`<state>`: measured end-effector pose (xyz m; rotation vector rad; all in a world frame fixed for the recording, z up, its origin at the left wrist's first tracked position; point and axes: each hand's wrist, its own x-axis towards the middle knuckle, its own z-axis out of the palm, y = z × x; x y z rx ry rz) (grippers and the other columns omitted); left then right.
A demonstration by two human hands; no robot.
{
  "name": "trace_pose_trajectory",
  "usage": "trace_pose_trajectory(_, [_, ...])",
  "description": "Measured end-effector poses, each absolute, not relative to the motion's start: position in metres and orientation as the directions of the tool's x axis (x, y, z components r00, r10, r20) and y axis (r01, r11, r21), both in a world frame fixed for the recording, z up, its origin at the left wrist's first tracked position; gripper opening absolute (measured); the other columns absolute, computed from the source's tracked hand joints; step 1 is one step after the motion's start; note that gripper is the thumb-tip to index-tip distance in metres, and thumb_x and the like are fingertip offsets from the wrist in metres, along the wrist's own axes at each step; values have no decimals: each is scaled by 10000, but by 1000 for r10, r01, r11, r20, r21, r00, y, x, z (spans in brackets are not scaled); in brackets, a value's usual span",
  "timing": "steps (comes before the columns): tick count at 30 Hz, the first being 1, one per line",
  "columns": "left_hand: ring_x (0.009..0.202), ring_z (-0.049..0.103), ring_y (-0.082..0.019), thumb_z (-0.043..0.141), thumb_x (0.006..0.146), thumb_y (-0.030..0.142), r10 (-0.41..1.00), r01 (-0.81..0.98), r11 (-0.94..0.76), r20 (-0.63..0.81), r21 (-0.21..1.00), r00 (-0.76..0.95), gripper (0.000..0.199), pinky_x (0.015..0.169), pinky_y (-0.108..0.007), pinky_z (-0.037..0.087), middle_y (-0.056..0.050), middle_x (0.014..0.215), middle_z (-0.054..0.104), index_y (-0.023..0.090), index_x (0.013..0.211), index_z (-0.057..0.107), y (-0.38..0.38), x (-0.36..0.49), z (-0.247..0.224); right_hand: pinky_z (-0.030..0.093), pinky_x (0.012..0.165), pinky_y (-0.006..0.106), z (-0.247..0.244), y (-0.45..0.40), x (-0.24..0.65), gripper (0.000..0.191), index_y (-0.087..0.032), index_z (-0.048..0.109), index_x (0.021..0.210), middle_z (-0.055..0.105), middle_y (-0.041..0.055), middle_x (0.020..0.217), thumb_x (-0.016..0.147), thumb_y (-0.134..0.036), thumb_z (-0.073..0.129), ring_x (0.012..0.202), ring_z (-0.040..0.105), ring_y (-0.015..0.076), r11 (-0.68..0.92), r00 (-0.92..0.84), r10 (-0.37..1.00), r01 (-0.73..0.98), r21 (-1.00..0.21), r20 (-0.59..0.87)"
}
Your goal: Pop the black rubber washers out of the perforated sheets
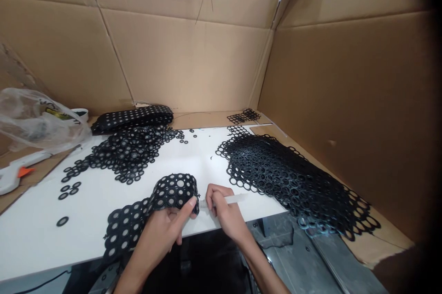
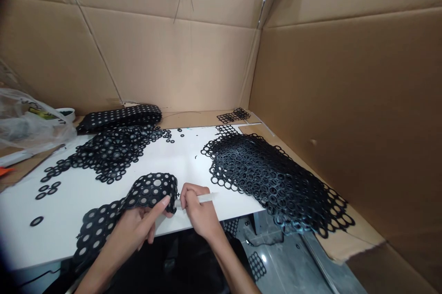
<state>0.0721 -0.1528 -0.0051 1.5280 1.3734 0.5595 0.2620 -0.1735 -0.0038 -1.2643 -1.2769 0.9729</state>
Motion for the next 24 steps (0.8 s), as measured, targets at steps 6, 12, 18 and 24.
trace_pose_trajectory(6, [538, 613, -246, 539, 940, 832, 924, 491, 82, -251, 868, 289, 737, 661, -345, 480, -15, 464, 579, 158, 869, 828, -150, 70, -15, 319, 604, 298, -2, -175, 261, 280, -223, 508, 598, 477, -13, 582, 863, -216, 417, 598, 449, 162, 113, 111, 986, 129, -985, 128])
trace_pose_trajectory(12, [642, 687, -261, 532, 925, 864, 917, 512, 88, -270, 855, 293, 822, 829, -354, 509, -60, 490, 618, 234, 396, 540, -146, 65, -23, 323, 592, 293, -5, -174, 264, 281, -223, 503, 598, 476, -17, 583, 866, -212, 418, 586, 442, 155, 136, 107, 983, 119, -984, 149])
trace_pose_trajectory(18, [549, 620, -227, 582, 898, 854, 917, 479, 117, -279, 870, 284, 709, 723, -328, 501, 7, 423, 540, 238, 555, 657, -147, 63, -23, 340, 596, 274, -11, -175, 259, 267, -221, 506, 660, 507, -23, 620, 901, -177, 397, 612, 476, 150, 184, 34, 980, 220, -958, 196])
trace_pose_trajectory(24, [507, 570, -201, 582, 899, 840, 948, 501, 92, -230, 861, 221, 796, 718, -324, 507, -16, 405, 501, 270, 386, 368, -152, 60, -19, 333, 626, 262, -17, -177, 249, 213, -216, 490, 727, 514, -33, 684, 921, -159, 425, 635, 491, 134, 281, -56, 958, 389, -877, 282])
